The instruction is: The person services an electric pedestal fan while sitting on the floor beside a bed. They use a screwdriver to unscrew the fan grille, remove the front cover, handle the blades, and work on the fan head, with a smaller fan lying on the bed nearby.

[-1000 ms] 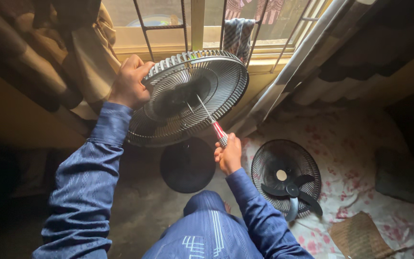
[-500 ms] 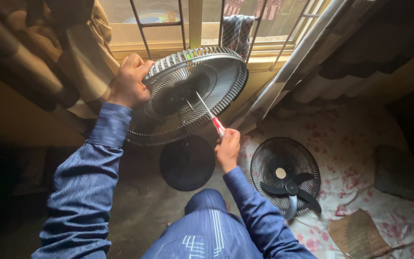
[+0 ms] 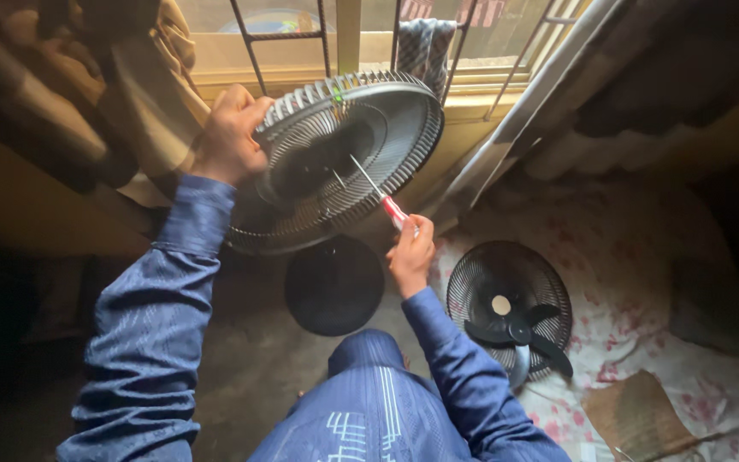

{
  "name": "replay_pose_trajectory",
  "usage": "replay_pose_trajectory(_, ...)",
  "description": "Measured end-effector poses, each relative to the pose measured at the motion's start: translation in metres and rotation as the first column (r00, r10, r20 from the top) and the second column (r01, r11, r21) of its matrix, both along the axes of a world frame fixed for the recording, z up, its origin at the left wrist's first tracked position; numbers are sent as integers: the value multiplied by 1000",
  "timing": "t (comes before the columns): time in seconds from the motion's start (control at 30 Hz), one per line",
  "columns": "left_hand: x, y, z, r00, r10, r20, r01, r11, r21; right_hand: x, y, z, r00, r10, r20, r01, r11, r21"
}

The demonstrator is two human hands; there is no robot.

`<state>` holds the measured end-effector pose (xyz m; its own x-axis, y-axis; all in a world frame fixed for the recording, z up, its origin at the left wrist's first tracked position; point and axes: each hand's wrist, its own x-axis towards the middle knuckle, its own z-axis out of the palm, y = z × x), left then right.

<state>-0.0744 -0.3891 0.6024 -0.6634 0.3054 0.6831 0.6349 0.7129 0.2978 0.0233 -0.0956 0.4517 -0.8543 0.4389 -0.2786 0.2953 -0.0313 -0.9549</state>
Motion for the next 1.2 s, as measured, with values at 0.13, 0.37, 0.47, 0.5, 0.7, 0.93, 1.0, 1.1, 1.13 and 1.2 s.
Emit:
replay_pose_trajectory(0.13, -3, -6, 0, 999, 37, -35, -37, 999, -13, -8, 9, 6, 954, 44, -296, -49, 999, -8)
replay_pose_trajectory(0.37, -10, -10, -12, 998, -30, -52, 30, 1000, -8, 0, 17, -38, 808, 337, -484, 106, 725, 681)
replay_pose_trajectory(0.47, -10, -10, -18, 999, -21, -47, 20, 1000, -16, -18, 19, -48, 951, 100, -292, 17, 929, 371)
replay_pose_trajectory(0.5, -10, -11, -19, 998, -19, -61, 18, 1000, -12, -24, 19, -49, 983, 30, -182, 9, 978, 208)
replay_pose_trajectory(0.7, -7, -12, -26, 999, -20, -33, 21, 1000, 11, -8, 30, -43, 659, 472, -586, 239, 607, 758)
replay_pose_trajectory(0.93, -12, -13, -24, 996, -20, -84, 18, 1000, -22, -16, 12, -24, 987, 74, -141, -62, 995, 83)
replay_pose_trajectory(1.0, -11, -13, -23, 996, -1, -86, -1, 1000, -31, -17, 14, -21, 999, 37, -33, -46, 950, -310)
replay_pose_trajectory(1.1, -10, -11, -22, 997, 19, -78, -22, 999, -35, -8, 16, -21, 638, 424, -643, 293, 638, 712)
replay_pose_trajectory(1.13, -10, -10, -22, 997, 19, -79, -22, 999, -36, -6, 16, -21, 655, 440, -614, 270, 623, 734)
replay_pose_trajectory(1.2, -10, -9, -20, 997, 14, -76, -17, 999, -41, -5, 14, -19, 686, 470, -555, 221, 593, 774)
